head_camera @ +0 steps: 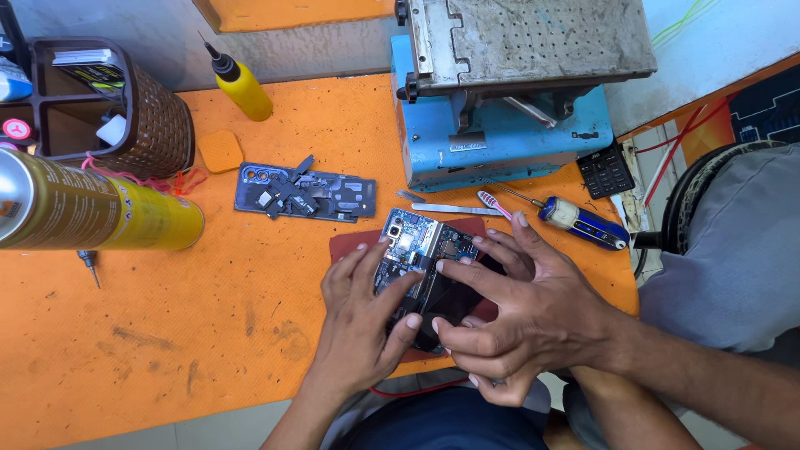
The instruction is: The person disassembles a mobile phone on a workbench, removing internal components and disconnected internal wiring while another person assists by holding parts of the device.
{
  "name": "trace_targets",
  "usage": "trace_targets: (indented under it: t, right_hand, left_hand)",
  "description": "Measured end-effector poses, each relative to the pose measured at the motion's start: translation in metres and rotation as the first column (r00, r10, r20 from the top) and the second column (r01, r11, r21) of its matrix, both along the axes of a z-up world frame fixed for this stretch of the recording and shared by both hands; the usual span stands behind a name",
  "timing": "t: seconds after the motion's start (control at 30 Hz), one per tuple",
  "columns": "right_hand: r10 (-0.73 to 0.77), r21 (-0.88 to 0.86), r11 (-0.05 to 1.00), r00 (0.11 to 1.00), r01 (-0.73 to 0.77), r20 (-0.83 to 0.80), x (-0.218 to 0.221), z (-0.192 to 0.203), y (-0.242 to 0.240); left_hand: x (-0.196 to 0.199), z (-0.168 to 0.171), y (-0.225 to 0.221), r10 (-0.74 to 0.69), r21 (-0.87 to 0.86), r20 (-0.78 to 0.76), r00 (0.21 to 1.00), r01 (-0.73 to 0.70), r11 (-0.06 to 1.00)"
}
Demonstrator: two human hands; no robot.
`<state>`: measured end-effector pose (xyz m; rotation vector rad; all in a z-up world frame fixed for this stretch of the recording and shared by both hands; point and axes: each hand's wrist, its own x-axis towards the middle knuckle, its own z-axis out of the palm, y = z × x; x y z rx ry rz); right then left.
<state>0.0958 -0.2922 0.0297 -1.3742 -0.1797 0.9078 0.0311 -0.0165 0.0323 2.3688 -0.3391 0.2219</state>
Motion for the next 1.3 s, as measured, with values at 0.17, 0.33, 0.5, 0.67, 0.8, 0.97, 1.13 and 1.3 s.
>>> trace_targets:
  t: [0.17, 0.33, 0.5, 0.67, 0.8, 0.97, 1.13, 1.3]
  right_hand:
    - [0.142, -0.128, 0.984, 0.976, -0.122, 0.163, 0.002, -0.020, -0.001]
    - [0.027, -0.107, 0.994, 0.975, -0.003, 0.219, 0.001, -0.025, -0.004]
    - [0.022, 0.026, 0.999, 0.971, -0.029, 0.237, -0.001, -0.026, -0.003]
    - [0.149, -0.221, 0.974, 0.855, -0.041, 0.497, -0.003, -0.029, -0.004]
    - [0.428, -0.505, 0.855, 0.391, 0.117, 0.815, 0.004, -0.037, -0.009]
    - [0.492, -0.534, 0.838, 0.270, 0.113, 0.828, 0.011, -0.049, -0.016]
    - [0.439, -0.504, 0.860, 0.383, 0.083, 0.813, 0.005, -0.044, -0.012]
    - [0.529, -0.560, 0.751, 0.189, 0.349, 0.827, -0.005, -0.027, -0.008]
  left_hand:
    - [-0.014, -0.011, 0.003, 0.132, -0.110, -0.049, 0.990, -0.136, 0.985]
    - [-0.023, -0.022, 0.002, 0.174, -0.136, -0.013, 0.985, -0.174, 0.975]
    - [-0.025, -0.022, 0.003, 0.186, -0.174, -0.002, 0.983, -0.184, 0.967]
    - [-0.025, -0.023, 0.002, 0.187, -0.166, -0.001, 0.982, -0.185, 0.969]
    - [-0.028, -0.025, 0.000, 0.178, -0.139, 0.036, 0.983, -0.171, 0.975]
    - [-0.036, -0.021, -0.020, 0.114, -0.006, 0.172, 0.978, -0.115, 0.993]
    - [-0.039, -0.024, -0.025, 0.142, 0.078, 0.180, 0.973, -0.158, 0.984]
    - [-0.041, -0.029, -0.025, 0.151, 0.086, 0.189, 0.970, -0.169, 0.982]
